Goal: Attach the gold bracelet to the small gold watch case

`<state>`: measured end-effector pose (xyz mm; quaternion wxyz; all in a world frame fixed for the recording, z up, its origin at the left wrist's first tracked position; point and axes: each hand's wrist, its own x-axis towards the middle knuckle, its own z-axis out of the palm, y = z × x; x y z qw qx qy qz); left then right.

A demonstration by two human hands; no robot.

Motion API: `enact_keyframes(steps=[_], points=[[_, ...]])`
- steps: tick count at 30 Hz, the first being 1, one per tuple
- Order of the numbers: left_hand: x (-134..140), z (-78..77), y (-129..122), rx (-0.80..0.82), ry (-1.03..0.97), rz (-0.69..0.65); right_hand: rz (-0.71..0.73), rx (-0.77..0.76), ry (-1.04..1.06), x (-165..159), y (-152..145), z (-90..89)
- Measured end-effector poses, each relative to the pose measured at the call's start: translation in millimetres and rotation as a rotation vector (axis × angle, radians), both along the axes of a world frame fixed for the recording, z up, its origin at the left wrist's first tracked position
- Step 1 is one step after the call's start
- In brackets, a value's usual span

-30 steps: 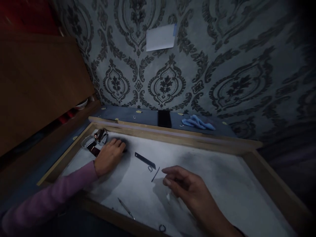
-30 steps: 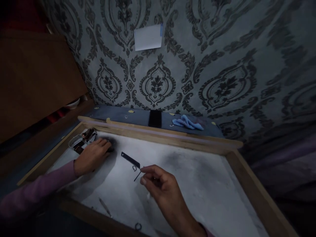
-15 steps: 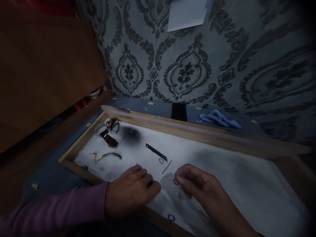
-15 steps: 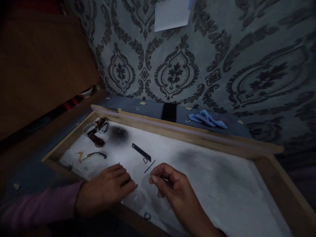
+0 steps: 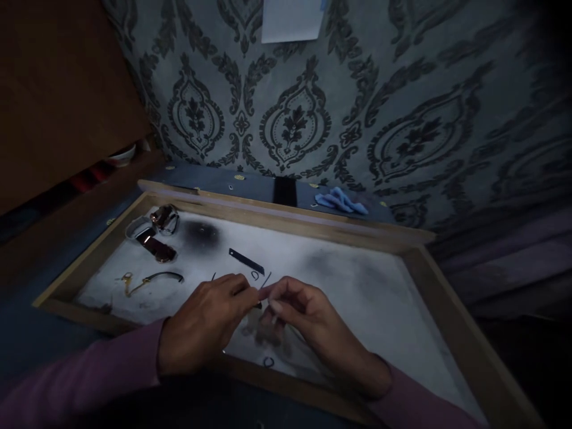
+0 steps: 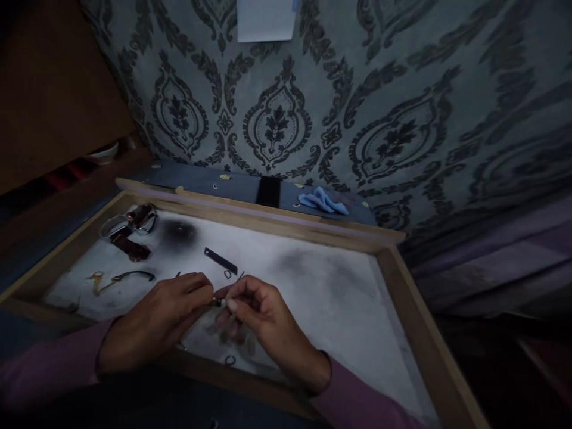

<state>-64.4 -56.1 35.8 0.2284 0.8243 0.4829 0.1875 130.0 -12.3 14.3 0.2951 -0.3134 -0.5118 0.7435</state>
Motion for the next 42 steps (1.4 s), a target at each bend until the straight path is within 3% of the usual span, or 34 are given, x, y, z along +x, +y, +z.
enact_keyframes(steps=[2,5,11,15,19,23,27,34,42], points=[[4.3,-1.2,0.2,0.018,0.013,-0.014,-0.016,0.014,0.034,0.5,0.4,0.1],[8.0,0.6,5.1,-0.113,-0.111,0.014,-0.026,0.050,0.051,1.8,2.0,0.7],[5.4,7.5,26.7,-0.826,-0.637,-0.001,-0.038,0.100,0.051,5.8,5.1,3.7],[5.8,3.2,35.1,-1.037,-0.721,0.046,-0.045,0.094,0.049,6.7,5.4,4.3],[10.2,0.5,38.7,-1.038,-0.774,0.078,-0.108,0.077,0.038,6.2,6.8,3.2],[12.2,-1.0,42.7,-1.015,-0.773,0.199,-0.224,0.059,0.004,7.3,9.1,1.3],[12.5,-4.6,45.6,-0.961,-0.765,0.271,-0.221,0.027,-0.009,8.5,10.0,-1.4],[17.2,-11.1,47.1,-0.884,-0.775,0.296,-0.159,0.115,-0.047,5.5,6.9,0.3],[19.4,-22.8,44.6,-0.739,-0.775,0.235,-0.234,0.088,-0.032,1.7,4.7,-3.0]])
